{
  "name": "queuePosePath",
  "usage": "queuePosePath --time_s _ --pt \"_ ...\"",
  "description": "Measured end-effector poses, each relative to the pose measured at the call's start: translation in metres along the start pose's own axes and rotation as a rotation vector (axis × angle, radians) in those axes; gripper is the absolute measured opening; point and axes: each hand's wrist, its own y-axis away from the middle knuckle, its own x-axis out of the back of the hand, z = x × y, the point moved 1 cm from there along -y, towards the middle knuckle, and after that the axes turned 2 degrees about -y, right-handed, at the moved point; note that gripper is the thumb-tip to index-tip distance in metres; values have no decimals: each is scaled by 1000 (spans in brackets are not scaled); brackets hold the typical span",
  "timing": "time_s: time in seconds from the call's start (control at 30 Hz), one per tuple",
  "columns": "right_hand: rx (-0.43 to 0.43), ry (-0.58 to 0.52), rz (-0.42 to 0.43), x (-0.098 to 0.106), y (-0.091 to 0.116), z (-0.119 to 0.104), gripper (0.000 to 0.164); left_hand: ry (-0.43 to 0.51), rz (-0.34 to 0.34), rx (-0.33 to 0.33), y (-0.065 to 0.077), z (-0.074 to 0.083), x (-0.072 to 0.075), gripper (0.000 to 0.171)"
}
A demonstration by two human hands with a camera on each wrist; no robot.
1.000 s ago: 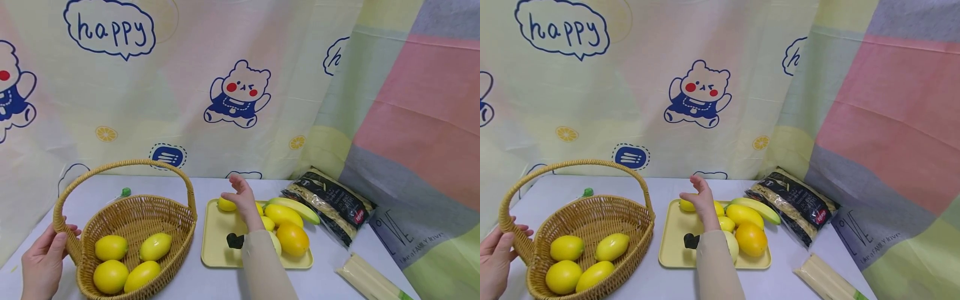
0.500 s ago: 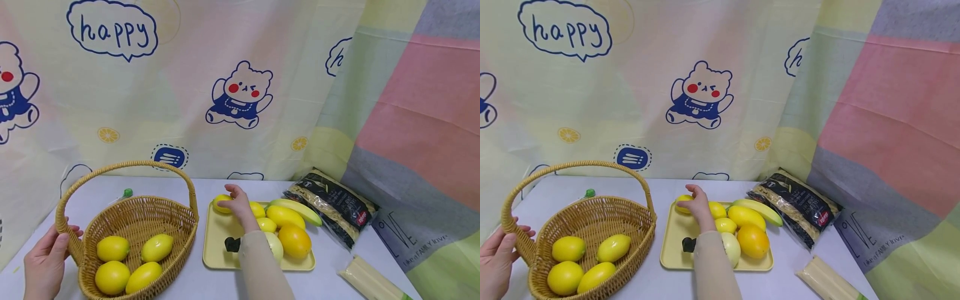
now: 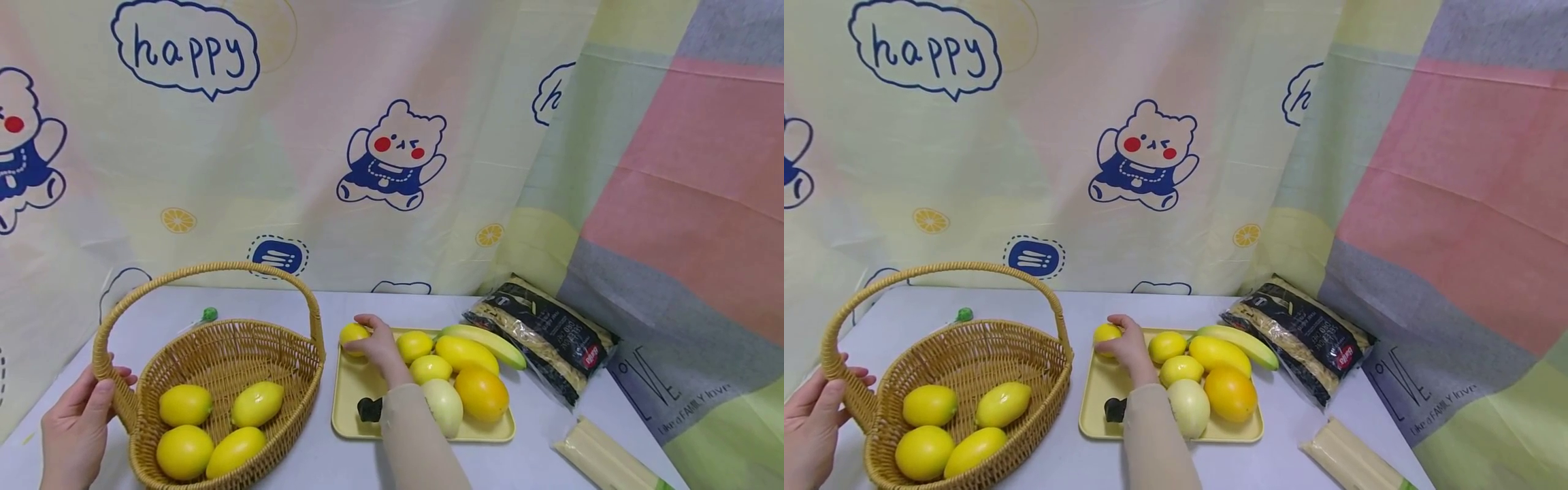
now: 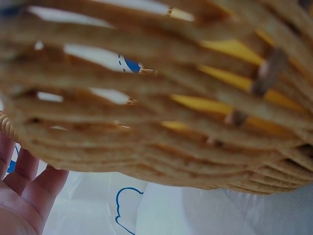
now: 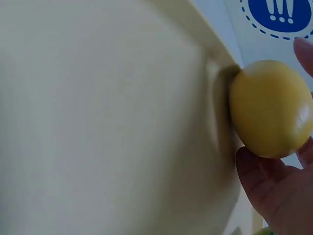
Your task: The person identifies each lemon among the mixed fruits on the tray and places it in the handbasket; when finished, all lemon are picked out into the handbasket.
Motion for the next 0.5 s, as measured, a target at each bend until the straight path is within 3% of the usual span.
queuePosePath --time_s 0.33,0.5 --pt "-36 53 -11 -4 3 4 58 4 -2 -31 1 1 -1 39" --pt "-23 -31 -16 1 5 0 58 -5 -14 -34 1 2 -1 39"
